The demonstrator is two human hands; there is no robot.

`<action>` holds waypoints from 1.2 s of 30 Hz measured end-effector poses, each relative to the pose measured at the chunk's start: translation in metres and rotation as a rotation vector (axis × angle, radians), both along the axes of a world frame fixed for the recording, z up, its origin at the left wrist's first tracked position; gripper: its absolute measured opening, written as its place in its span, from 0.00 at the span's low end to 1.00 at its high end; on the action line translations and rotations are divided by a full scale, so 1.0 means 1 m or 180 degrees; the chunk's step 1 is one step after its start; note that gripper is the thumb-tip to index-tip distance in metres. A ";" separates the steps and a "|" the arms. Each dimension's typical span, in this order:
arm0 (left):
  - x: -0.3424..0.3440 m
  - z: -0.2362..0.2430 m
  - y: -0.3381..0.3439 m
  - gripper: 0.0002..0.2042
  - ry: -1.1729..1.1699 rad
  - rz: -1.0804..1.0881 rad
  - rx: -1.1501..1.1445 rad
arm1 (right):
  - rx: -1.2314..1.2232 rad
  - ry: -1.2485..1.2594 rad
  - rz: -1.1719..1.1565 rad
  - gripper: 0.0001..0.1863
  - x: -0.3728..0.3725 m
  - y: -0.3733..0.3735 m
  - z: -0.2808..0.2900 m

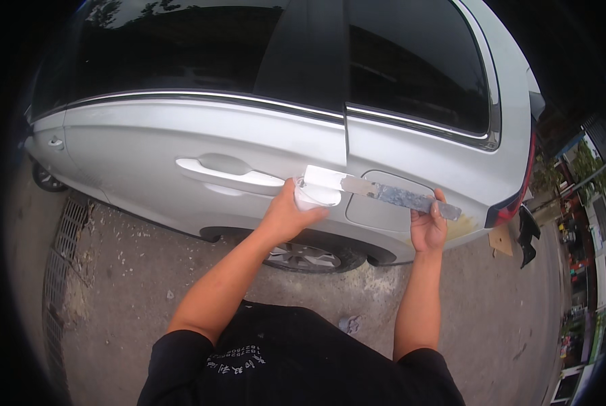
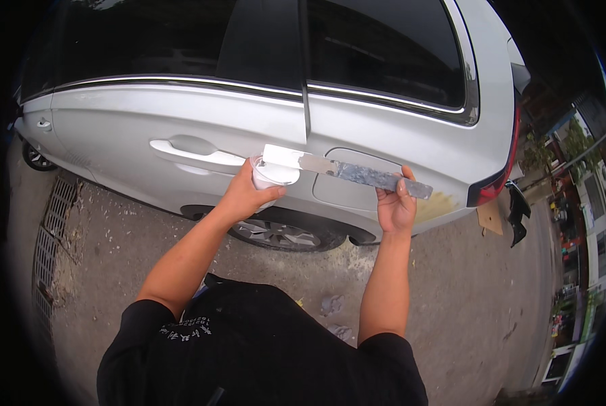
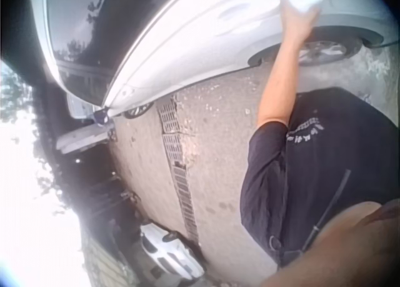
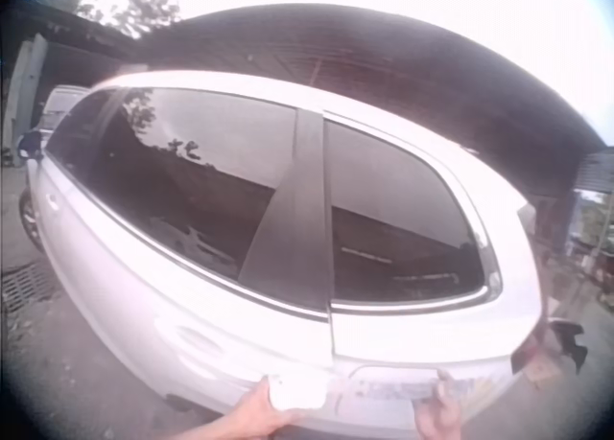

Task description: The person scoops white body filler from a container using a metal spatula and applies it to a discolored area on the rear side panel of a silver car. They repeatedly load the spatula and smooth the filler over the affected surface.

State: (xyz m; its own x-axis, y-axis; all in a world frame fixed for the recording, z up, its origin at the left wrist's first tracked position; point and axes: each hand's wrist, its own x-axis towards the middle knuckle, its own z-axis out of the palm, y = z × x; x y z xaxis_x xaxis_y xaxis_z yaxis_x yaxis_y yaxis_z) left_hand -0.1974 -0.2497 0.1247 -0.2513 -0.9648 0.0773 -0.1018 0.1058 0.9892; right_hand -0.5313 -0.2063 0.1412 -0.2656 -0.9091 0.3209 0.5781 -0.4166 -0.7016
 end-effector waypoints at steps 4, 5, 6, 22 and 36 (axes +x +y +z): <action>0.000 0.000 0.000 0.39 -0.0055 -0.0021 0.0036 | 0.0007 -0.0016 0.0011 0.20 -0.002 0.000 0.000; 0.000 -0.001 -0.001 0.39 -0.0045 -0.0028 0.0035 | -0.0011 -0.0002 0.0037 0.20 -0.004 0.000 0.000; 0.000 -0.002 -0.001 0.39 -0.0039 -0.0038 0.0036 | -0.0026 0.0008 0.0061 0.21 -0.005 0.000 0.000; 0.039 -0.046 0.052 0.40 -0.0727 -0.0719 0.0136 | 0.0207 0.1614 0.0041 0.22 0.051 0.070 0.032; 0.097 -0.126 0.062 0.38 -0.1072 -0.1266 -0.0563 | 0.1194 0.2277 -0.0380 0.22 0.159 0.104 0.026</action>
State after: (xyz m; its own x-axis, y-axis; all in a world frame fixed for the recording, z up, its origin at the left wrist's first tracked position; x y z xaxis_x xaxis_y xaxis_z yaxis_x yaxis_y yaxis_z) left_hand -0.1004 -0.1879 -0.0012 -0.6329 -0.7699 0.0822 -0.3278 0.3625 0.8724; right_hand -0.3725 -0.1018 0.1669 -0.2137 -0.9683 0.1294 -0.0959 -0.1110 -0.9892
